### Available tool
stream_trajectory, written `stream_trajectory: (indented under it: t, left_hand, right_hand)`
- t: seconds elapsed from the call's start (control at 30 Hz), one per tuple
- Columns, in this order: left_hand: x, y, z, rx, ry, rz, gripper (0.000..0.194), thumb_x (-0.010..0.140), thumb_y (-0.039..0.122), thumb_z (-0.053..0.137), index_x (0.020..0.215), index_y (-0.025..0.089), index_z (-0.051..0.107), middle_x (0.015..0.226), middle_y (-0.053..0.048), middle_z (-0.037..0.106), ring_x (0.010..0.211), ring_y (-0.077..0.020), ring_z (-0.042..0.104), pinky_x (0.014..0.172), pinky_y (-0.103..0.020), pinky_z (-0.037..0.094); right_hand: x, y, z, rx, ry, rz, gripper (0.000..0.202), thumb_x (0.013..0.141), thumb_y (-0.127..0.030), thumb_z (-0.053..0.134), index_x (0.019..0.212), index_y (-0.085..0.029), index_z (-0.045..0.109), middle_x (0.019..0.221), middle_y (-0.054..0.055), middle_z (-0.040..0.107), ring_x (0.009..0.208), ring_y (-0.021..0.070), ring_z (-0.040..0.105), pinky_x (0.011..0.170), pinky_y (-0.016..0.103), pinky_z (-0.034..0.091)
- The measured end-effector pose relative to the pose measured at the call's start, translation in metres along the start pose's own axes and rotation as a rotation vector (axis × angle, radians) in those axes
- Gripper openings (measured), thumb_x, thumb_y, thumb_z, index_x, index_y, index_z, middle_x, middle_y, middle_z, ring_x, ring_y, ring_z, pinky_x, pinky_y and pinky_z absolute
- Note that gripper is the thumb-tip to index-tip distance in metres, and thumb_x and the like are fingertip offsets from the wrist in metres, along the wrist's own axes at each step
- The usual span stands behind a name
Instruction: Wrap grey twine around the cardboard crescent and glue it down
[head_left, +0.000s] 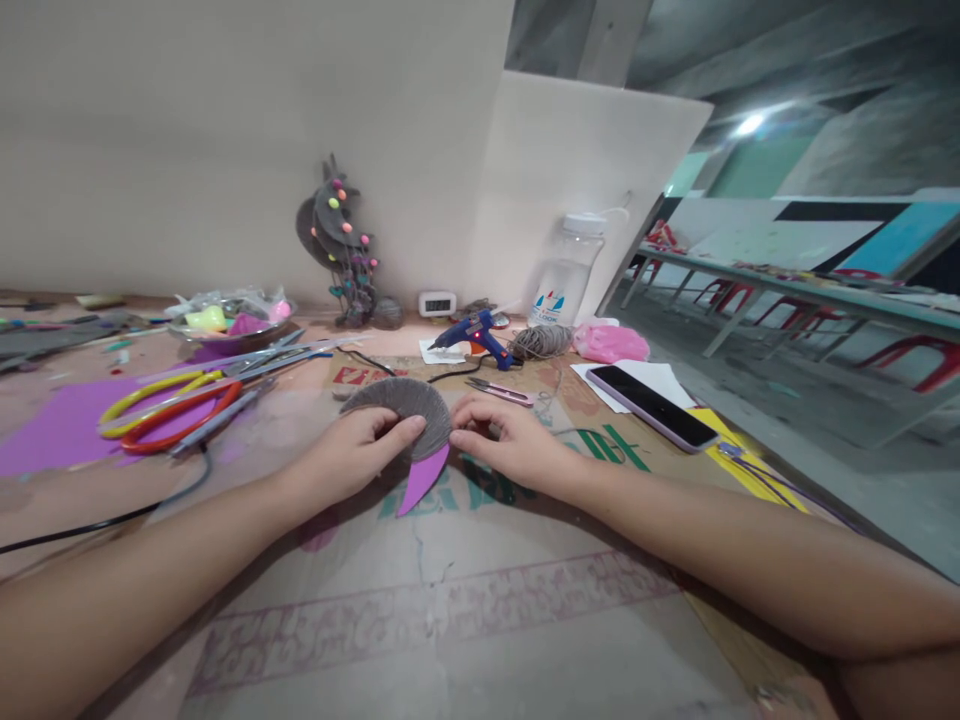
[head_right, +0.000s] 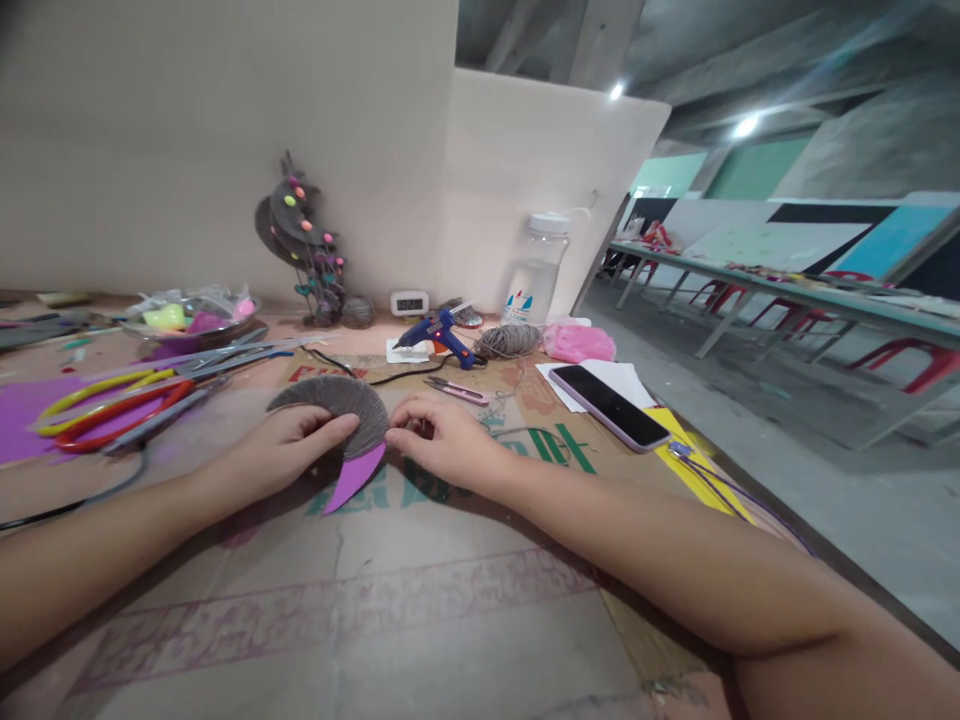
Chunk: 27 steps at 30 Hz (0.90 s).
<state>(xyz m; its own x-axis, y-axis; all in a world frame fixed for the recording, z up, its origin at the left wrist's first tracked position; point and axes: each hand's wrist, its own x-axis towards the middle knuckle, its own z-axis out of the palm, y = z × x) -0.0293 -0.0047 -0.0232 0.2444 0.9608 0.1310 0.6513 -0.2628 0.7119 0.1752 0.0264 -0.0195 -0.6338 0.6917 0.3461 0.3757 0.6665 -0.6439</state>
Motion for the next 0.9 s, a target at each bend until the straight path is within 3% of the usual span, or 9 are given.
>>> stream_trajectory:
  t: [0.17, 0.27, 0.4, 0.53, 0.67, 0.77, 0.9]
  left_hand:
    - [0.0, -0.001, 0.001, -0.055, 0.004, -0.001, 0.047, 0.084, 0.055, 0.039, 0.059, 0.017, 0.052, 0.053, 0.002, 0.05, 0.049, -0.0123, 0.046, 0.045, -0.023, 0.033]
    - [0.001, -0.001, 0.001, -0.098, 0.018, -0.025, 0.046, 0.083, 0.055, 0.04, 0.06, 0.017, 0.052, 0.054, 0.002, 0.049, 0.048, -0.0118, 0.045, 0.044, -0.023, 0.032]
    - [0.004, -0.002, 0.002, -0.139, 0.07, -0.055, 0.044, 0.082, 0.055, 0.042, 0.057, 0.019, 0.044, 0.05, 0.004, 0.043, 0.047, -0.0117, 0.042, 0.043, -0.023, 0.03]
    - [0.005, -0.002, 0.0, -0.17, 0.149, -0.052, 0.043, 0.083, 0.053, 0.043, 0.055, 0.019, 0.041, 0.052, 0.004, 0.04, 0.05, -0.0118, 0.039, 0.045, -0.024, 0.029]
    - [0.002, 0.003, -0.003, -0.19, 0.186, -0.045, 0.042, 0.084, 0.051, 0.042, 0.058, 0.019, 0.045, 0.055, 0.004, 0.041, 0.054, -0.0127, 0.041, 0.05, -0.024, 0.031]
    - [-0.001, 0.005, -0.002, -0.211, 0.138, -0.046, 0.041, 0.084, 0.053, 0.042, 0.062, 0.019, 0.048, 0.054, 0.004, 0.041, 0.053, -0.0131, 0.041, 0.049, -0.024, 0.032]
    - [-0.003, 0.005, 0.0, -0.204, 0.094, -0.032, 0.04, 0.083, 0.052, 0.042, 0.062, 0.019, 0.048, 0.053, 0.004, 0.043, 0.051, -0.0135, 0.043, 0.047, -0.024, 0.033]
  right_hand:
    - [0.001, -0.001, -0.001, 0.005, 0.019, -0.001, 0.019, 0.087, -0.025, 0.048, 0.085, -0.015, 0.064, 0.088, 0.005, 0.061, 0.086, 0.0141, 0.055, 0.08, 0.028, 0.042]
    - [0.0, -0.004, -0.004, 0.018, 0.153, 0.046, 0.019, 0.087, -0.024, 0.047, 0.099, -0.017, 0.061, 0.094, 0.005, 0.06, 0.082, 0.0122, 0.054, 0.074, 0.026, 0.042]
    - [-0.004, -0.009, -0.006, -0.064, 0.318, 0.101, 0.013, 0.081, -0.028, 0.057, 0.075, -0.016, 0.057, 0.073, 0.001, 0.055, 0.065, 0.0102, 0.048, 0.06, 0.022, 0.038]
    - [-0.007, -0.013, -0.005, -0.098, 0.151, 0.07, 0.028, 0.084, -0.033, 0.052, 0.062, -0.016, 0.054, 0.06, -0.001, 0.051, 0.058, 0.0094, 0.045, 0.056, 0.022, 0.035]
    - [-0.004, -0.015, -0.001, 0.001, -0.017, 0.12, 0.023, 0.086, -0.031, 0.048, 0.079, -0.016, 0.065, 0.073, 0.001, 0.062, 0.069, 0.0113, 0.053, 0.064, 0.023, 0.039]
    - [0.0, -0.015, 0.001, 0.221, -0.056, 0.196, 0.019, 0.084, -0.027, 0.051, 0.088, -0.017, 0.066, 0.081, 0.001, 0.065, 0.072, 0.0116, 0.057, 0.068, 0.023, 0.043]
    - [0.001, -0.014, 0.003, 0.271, -0.034, 0.294, 0.013, 0.077, -0.026, 0.059, 0.072, -0.016, 0.065, 0.073, 0.0, 0.064, 0.068, 0.0115, 0.056, 0.067, 0.024, 0.045]
